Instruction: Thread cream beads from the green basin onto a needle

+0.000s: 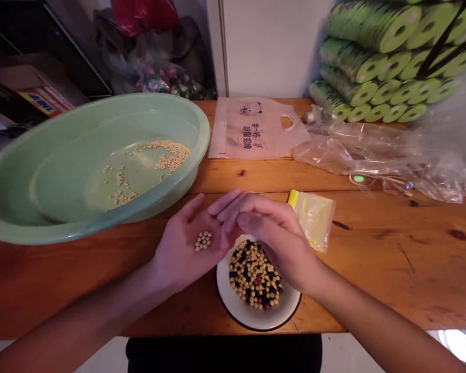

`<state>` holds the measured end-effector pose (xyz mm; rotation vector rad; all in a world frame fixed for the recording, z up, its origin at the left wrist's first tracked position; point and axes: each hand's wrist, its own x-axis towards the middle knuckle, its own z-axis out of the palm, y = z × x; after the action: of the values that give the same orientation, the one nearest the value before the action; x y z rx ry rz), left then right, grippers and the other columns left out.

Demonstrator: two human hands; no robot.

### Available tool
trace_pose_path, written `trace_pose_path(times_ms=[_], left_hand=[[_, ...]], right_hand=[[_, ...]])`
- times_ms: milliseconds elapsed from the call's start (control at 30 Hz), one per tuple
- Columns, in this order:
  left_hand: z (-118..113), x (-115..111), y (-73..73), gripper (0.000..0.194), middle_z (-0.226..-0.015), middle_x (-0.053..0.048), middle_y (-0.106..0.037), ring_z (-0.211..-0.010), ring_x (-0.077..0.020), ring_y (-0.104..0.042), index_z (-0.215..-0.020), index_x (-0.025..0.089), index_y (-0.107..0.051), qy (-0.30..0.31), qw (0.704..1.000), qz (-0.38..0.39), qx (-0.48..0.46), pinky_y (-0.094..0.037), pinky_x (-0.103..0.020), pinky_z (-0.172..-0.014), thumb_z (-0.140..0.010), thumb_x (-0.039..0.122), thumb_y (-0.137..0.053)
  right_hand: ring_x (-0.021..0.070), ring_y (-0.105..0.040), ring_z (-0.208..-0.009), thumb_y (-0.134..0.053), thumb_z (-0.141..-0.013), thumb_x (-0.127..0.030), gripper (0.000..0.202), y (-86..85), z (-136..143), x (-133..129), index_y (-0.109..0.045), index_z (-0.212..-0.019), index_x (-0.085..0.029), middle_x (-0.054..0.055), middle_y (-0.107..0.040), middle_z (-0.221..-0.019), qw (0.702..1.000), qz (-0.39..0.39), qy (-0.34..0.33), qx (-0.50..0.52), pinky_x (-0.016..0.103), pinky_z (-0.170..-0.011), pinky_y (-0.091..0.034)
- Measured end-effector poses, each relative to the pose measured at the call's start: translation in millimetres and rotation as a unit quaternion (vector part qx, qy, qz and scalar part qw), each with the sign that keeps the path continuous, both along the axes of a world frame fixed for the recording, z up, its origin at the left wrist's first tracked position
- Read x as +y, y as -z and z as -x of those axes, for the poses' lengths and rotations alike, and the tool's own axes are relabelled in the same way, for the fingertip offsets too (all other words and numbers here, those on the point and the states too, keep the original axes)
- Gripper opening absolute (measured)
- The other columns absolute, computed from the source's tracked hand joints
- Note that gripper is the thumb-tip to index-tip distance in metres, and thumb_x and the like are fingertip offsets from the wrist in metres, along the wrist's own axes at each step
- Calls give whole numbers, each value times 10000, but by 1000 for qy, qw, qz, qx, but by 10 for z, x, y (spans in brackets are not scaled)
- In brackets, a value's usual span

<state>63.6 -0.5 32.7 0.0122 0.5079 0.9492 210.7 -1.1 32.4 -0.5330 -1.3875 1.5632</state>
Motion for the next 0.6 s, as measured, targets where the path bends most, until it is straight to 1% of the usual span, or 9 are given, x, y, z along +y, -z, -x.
trace_pose_path(times_ms=[100, 167, 233, 267, 333, 400, 467, 533, 600], left_hand=[[3, -11, 15, 532, -1287, -150, -606, -1261, -199, -513, -1344, 30, -466, 1, 1000, -25, 7, -369, -295, -1066, -932, 332, -315], [5, -14, 30, 541, -1291, -149, -603, -1258, -194, -517, -1344, 18, -458, -1, 999, -38, -2, -368, -286, -1065, -933, 340, -318], [9, -13, 35, 564, -1326, -149, -577, -1275, -195, -500, -1363, 11, -428, -1, 999, -42, -11, -366, -284, -1065, -927, 355, -331], [13, -11, 34, 578, -1354, -153, -552, -1292, -200, -483, -1375, 11, -411, 1, 999, -40, -14, -360, -291, -1070, -923, 365, -337], [23, -6, 30, 590, -1404, -155, -501, -1326, -210, -443, -1392, 20, -388, 8, 999, -42, -20, -334, -305, -1090, -923, 372, -334], [31, -3, 33, 575, -1426, -154, -476, -1342, -214, -421, -1394, 30, -390, 13, 998, -49, -25, -305, -314, -1106, -934, 366, -315], [35, 0, 48, 567, -1435, -157, -465, -1345, -214, -416, -1396, 31, -388, 11, 998, -52, -29, -286, -317, -1116, -945, 363, -298], [37, 2, 68, 576, -1445, -161, -449, -1348, -217, -412, -1401, 27, -378, 10, 998, -52, -35, -277, -320, -1122, -948, 374, -299], [39, 3, 86, 576, -1452, -153, -442, -1355, -215, -402, -1404, 36, -378, 15, 997, -58, -45, -269, -320, -1128, -950, 381, -295]], right_hand=[[187, -633, -808, -485, -912, -184, 152, 0, -18, 3, -616, -840, -159, 56, -645, -809, 998, -48, 14, -23, 385, -757, -528], [177, -632, -812, -482, -919, -170, 156, -21, -21, -5, -611, -831, -159, 51, -644, -796, 995, -84, 26, -56, 357, -751, -531], [147, -630, -755, -473, -920, -132, 165, -46, -15, -23, -608, -827, -158, 34, -636, -764, 980, -135, 52, -136, 298, -701, -531], [129, -626, -716, -477, -915, -110, 159, -55, -11, -35, -614, -851, -160, 22, -635, -749, 965, -170, 69, -189, 265, -664, -525], [101, -615, -649, -506, -896, -79, 164, -60, -5, -60, -622, -970, -168, 6, -658, -772, 920, -251, 99, -285, 218, -592, -501], [88, -615, -631, -549, -877, -77, 236, -54, -3, -82, -595, -1083, -183, 4, -689, -849, 879, -316, 113, -339, 198, -560, -484], [94, -622, -658, -573, -868, -86, 217, -48, 0, -96, -586, -1062, -183, 9, -693, -873, 855, -354, 123, -359, 201, -585, -488], [108, -615, -690, -567, -864, -79, 133, -45, 10, -101, -588, -961, -168, 17, -672, -820, 840, -378, 129, -369, 218, -628, -493], [128, -598, -717, -539, -863, -62, 105, -37, 27, -100, -581, -905, -149, 41, -649, -798, 821, -405, 134, -380, 248, -658, -493]])
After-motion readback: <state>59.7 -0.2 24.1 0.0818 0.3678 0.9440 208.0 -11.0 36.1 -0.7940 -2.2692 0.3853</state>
